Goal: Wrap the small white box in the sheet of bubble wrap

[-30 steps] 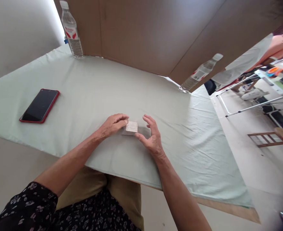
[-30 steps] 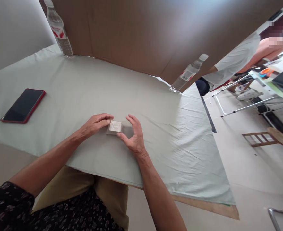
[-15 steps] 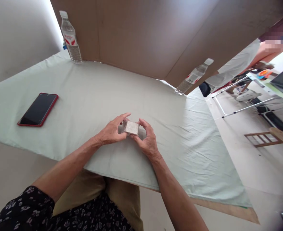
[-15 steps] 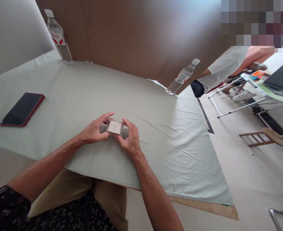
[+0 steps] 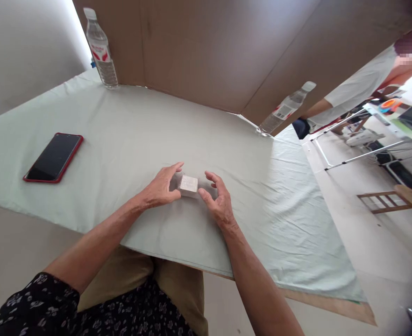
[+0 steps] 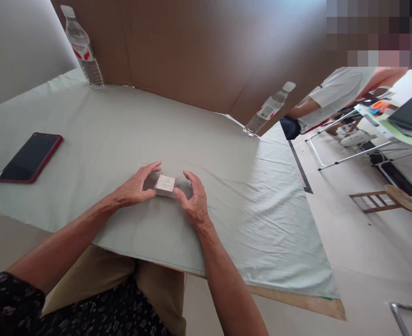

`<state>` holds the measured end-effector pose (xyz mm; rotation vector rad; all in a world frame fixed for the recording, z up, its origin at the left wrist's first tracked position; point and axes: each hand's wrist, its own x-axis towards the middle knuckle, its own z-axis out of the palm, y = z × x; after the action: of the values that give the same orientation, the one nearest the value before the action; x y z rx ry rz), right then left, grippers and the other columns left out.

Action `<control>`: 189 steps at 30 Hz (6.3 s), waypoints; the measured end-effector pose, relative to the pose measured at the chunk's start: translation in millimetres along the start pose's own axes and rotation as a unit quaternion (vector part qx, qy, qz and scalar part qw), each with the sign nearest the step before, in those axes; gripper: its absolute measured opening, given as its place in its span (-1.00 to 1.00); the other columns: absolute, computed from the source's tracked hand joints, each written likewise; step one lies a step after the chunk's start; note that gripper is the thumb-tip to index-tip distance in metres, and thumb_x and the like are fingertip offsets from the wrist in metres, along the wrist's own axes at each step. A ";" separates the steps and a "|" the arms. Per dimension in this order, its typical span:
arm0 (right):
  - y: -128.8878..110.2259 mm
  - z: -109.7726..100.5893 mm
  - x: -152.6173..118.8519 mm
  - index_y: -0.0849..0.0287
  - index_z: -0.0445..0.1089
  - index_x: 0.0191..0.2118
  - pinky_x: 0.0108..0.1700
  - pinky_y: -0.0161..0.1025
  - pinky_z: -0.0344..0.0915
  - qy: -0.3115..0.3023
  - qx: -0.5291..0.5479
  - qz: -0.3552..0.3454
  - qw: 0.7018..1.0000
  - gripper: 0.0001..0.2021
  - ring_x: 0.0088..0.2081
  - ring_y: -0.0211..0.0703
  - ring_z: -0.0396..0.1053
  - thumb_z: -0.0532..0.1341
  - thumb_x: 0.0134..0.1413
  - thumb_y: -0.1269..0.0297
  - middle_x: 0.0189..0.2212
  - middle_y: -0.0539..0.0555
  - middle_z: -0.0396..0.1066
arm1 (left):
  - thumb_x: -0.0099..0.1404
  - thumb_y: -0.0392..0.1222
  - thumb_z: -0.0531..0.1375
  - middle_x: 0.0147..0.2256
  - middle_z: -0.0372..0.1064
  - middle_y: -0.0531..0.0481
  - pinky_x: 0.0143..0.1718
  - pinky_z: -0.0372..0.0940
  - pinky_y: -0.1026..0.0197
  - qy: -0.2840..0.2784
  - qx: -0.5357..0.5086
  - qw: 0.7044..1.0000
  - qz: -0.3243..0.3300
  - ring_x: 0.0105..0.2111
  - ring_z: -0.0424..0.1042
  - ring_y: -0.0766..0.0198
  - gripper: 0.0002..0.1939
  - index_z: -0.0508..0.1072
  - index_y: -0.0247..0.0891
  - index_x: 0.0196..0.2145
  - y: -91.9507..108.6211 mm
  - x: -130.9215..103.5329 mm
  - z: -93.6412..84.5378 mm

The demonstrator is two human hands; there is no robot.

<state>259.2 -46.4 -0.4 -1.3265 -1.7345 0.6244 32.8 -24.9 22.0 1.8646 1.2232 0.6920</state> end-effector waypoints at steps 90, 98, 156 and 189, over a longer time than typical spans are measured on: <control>9.2 -34.1 50.9 0.12 0.31 -0.60 -0.46 -0.26 0.12 -0.015 -0.157 0.159 0.975 -0.80 -0.55 -0.21 0.20 0.12 -0.03 0.23 -0.66 -0.03 0.28 | 0.08 -0.24 0.15 -0.13 0.45 -0.11 0.00 0.32 -0.03 0.243 0.031 0.968 -0.058 -0.10 0.38 0.08 -0.89 0.31 -0.22 -0.57 -18.1 17.0 -2.7; 4.9 -44.8 51.3 0.10 0.37 -0.51 -0.38 -0.18 0.22 0.098 -0.220 0.157 0.958 -0.82 -0.53 -0.16 0.27 0.26 -0.06 0.13 -0.60 0.00 0.39 | 0.07 -0.28 0.15 -0.28 0.41 -0.11 -0.05 0.29 -0.13 0.293 0.151 0.941 -0.077 -0.16 0.35 -0.01 -0.89 0.41 -0.19 -0.38 -20.8 13.5 -9.6; -7.4 -53.2 29.9 0.08 0.26 0.27 0.35 0.15 0.05 -0.308 -0.239 -0.009 0.921 -0.25 0.36 0.16 0.08 0.39 -0.07 0.04 0.34 0.21 0.16 | 0.12 0.05 0.36 0.24 0.26 -0.24 0.30 0.04 -0.14 -0.056 0.235 0.958 0.155 0.30 0.15 -0.10 -0.18 0.23 -0.24 0.26 -19.8 -1.1 -7.2; -15.8 -12.9 30.8 0.05 0.41 0.05 0.05 0.09 0.30 -0.171 -0.208 -0.032 0.963 -0.55 0.00 0.14 0.44 0.33 -0.02 0.20 0.03 0.14 0.51 | 0.05 0.26 0.33 0.29 0.12 -0.32 0.31 -0.17 -0.22 -0.038 0.261 0.957 0.118 0.31 0.06 -0.18 0.04 0.04 -0.22 0.34 -18.4 -0.2 4.0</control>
<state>259.3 -23.7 28.7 -1.5010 -2.2744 0.4881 26.7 -22.1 4.4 2.4792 1.2242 0.4350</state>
